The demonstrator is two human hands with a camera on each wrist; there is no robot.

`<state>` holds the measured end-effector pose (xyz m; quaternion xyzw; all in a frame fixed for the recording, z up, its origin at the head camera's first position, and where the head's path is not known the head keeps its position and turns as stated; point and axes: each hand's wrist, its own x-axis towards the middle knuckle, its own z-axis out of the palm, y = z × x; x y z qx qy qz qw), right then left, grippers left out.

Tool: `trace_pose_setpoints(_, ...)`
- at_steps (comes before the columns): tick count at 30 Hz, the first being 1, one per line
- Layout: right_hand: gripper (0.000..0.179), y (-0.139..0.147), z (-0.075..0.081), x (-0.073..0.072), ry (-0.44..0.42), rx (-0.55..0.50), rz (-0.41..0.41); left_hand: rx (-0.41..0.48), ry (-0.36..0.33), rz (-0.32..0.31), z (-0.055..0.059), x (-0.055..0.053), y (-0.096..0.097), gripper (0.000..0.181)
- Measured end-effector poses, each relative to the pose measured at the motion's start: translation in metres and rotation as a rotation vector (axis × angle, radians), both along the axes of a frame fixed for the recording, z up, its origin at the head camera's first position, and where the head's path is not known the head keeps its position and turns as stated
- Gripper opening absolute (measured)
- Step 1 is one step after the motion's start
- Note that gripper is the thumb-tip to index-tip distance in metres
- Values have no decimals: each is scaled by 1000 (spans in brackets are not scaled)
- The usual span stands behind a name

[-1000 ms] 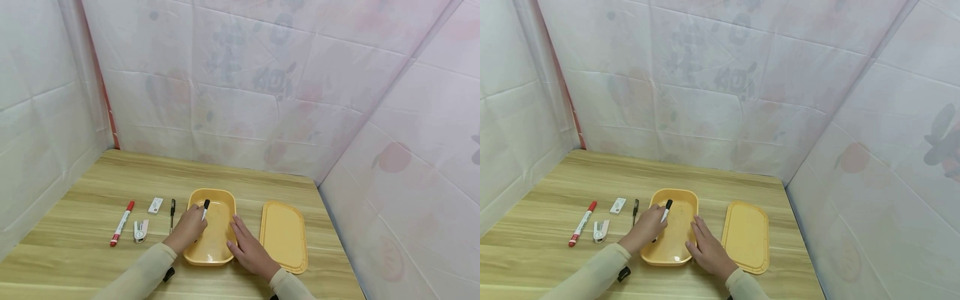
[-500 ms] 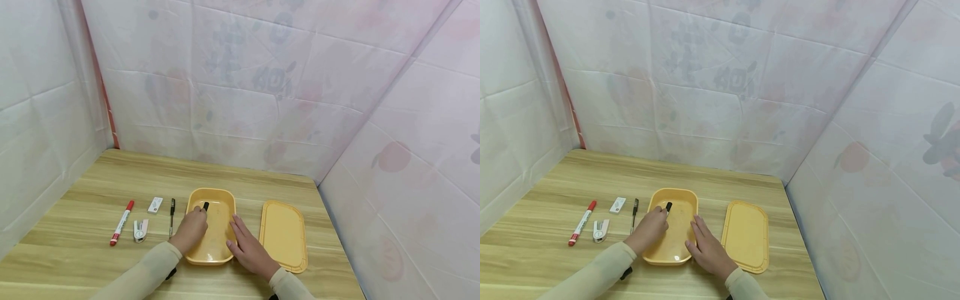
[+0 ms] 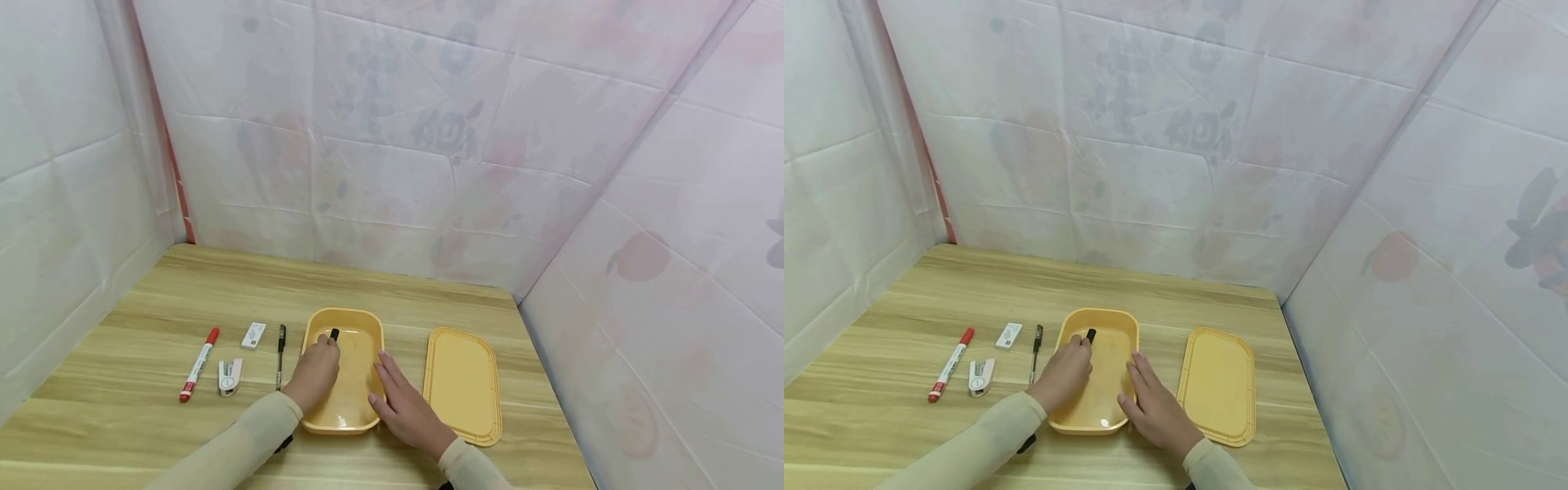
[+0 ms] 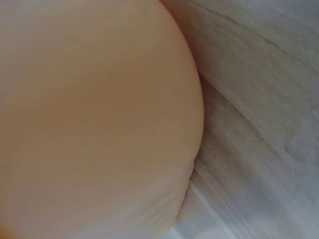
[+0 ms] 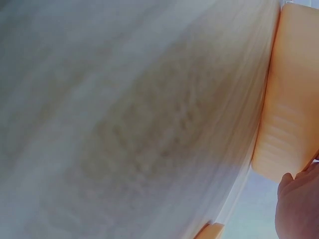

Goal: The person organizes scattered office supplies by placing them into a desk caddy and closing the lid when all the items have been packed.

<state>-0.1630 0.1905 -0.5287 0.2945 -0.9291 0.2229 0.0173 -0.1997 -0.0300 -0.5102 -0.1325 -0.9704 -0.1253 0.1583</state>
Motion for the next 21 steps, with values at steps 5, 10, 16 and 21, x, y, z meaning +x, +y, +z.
trace_pose_setpoints(5,63,1,-1,0,13,-2,0,-8,6,3,-3,-1,2,23)
trace_pose_setpoints(10,64,0,0,0,12,2,2,-26,8,4,-5,-1,3,32)
trace_pose_setpoints(16,64,0,1,0,8,-3,8,-55,27,1,-6,-1,3,32)
trace_pose_setpoints(21,64,1,1,0,6,-7,10,-93,65,-20,-6,-2,3,31)
